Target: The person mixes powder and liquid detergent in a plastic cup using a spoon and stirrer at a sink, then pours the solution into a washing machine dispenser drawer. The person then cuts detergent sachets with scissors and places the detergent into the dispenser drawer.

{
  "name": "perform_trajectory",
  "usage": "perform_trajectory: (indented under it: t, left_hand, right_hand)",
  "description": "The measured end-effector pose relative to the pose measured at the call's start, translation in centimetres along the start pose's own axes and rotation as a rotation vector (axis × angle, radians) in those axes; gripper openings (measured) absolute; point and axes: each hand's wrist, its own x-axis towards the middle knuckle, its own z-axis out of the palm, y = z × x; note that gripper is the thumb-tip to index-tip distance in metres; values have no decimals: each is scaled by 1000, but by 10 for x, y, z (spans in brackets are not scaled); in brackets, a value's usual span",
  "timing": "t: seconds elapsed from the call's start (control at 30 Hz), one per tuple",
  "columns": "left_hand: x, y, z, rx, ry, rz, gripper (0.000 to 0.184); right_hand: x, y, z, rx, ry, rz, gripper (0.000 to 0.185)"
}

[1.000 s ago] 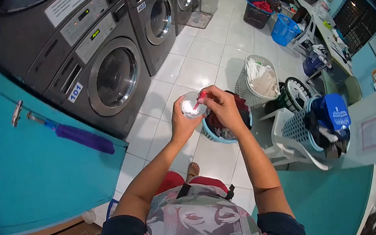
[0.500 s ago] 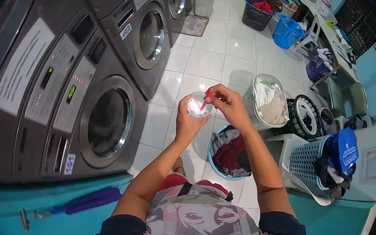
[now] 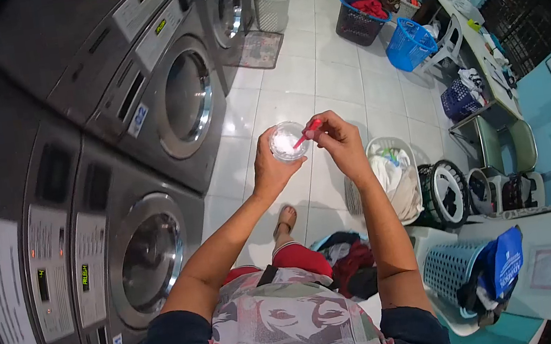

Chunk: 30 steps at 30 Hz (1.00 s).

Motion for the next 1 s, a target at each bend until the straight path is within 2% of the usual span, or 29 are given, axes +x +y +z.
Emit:
perform_trajectory:
  t: [0.23, 0.43, 0.53, 0.63, 0.83, 1.0]
  left_hand:
    - [129, -26, 63, 48, 41, -40, 82]
    - [231, -52, 107, 28, 29, -89, 83]
    - [283, -66, 125, 46, 4, -65, 82]
    - [340, -85, 145, -1, -20, -48, 82]
    - [458, -112, 180, -54, -64, -35, 82]
    - [546, -134, 217, -57, -54, 7, 81]
  right_hand:
    - [143, 46, -59, -146, 129, -118, 14]
    - [236, 78, -96, -46, -41, -47, 9]
    - [288, 76, -116, -231, 43, -12, 14]
    - [348, 95, -125, -229, 141, -101, 7]
    - [457, 126, -162, -16, 4, 7, 7]
    - [546, 149, -202, -254, 127, -45, 11]
